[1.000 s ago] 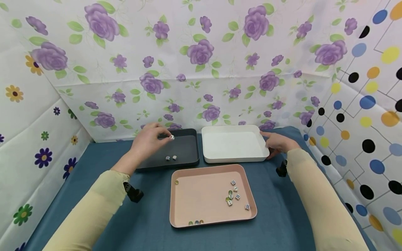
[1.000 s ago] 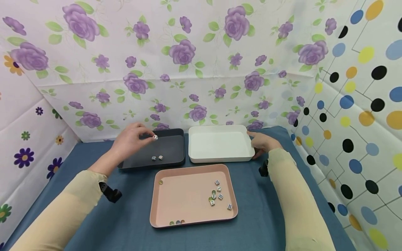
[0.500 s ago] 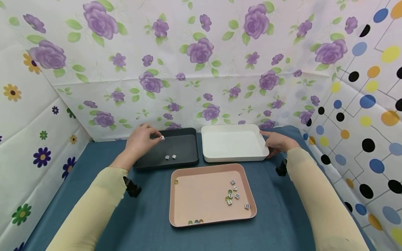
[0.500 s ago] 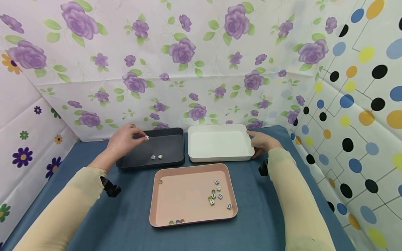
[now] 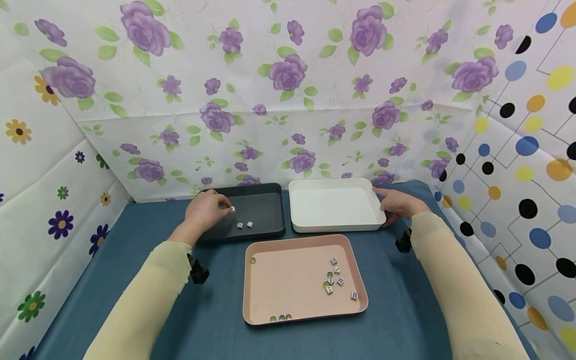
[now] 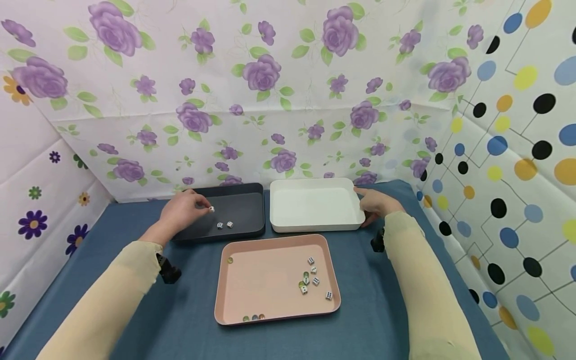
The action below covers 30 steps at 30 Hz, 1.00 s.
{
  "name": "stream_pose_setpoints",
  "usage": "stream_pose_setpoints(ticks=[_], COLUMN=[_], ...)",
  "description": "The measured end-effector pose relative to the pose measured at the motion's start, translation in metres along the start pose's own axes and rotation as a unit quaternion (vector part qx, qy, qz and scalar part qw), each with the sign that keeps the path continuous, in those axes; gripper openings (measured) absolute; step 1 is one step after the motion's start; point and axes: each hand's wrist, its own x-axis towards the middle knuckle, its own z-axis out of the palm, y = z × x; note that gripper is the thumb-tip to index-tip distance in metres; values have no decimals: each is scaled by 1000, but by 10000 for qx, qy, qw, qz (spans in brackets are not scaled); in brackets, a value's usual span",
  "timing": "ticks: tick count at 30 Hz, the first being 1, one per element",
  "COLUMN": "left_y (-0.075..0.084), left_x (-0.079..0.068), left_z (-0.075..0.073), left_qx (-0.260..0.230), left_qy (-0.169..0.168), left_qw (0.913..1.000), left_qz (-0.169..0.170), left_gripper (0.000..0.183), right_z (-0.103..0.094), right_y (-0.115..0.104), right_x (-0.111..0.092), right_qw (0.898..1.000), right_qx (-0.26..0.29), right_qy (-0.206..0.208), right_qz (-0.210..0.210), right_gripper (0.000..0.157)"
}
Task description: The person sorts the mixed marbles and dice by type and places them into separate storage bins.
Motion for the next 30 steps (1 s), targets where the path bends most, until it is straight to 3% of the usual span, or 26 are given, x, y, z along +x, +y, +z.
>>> stream_pose_setpoints(ticks=[8,30], left_y=[-5,-9], left_x=[5,7], left_z=[15,31], left_qx=[153,178], left_qy=[-253,-293], left_qw=[9995,9994], left_qz=[-63,-99], left_gripper=[21,17], right_z=[1,0], right_y=[0,1], right_x=[0,1], right_qw=[10000,10000], right_qx=[-27,-10], right_qy=[13,-3], right_qz=[-7,-4], right_gripper=[87,88])
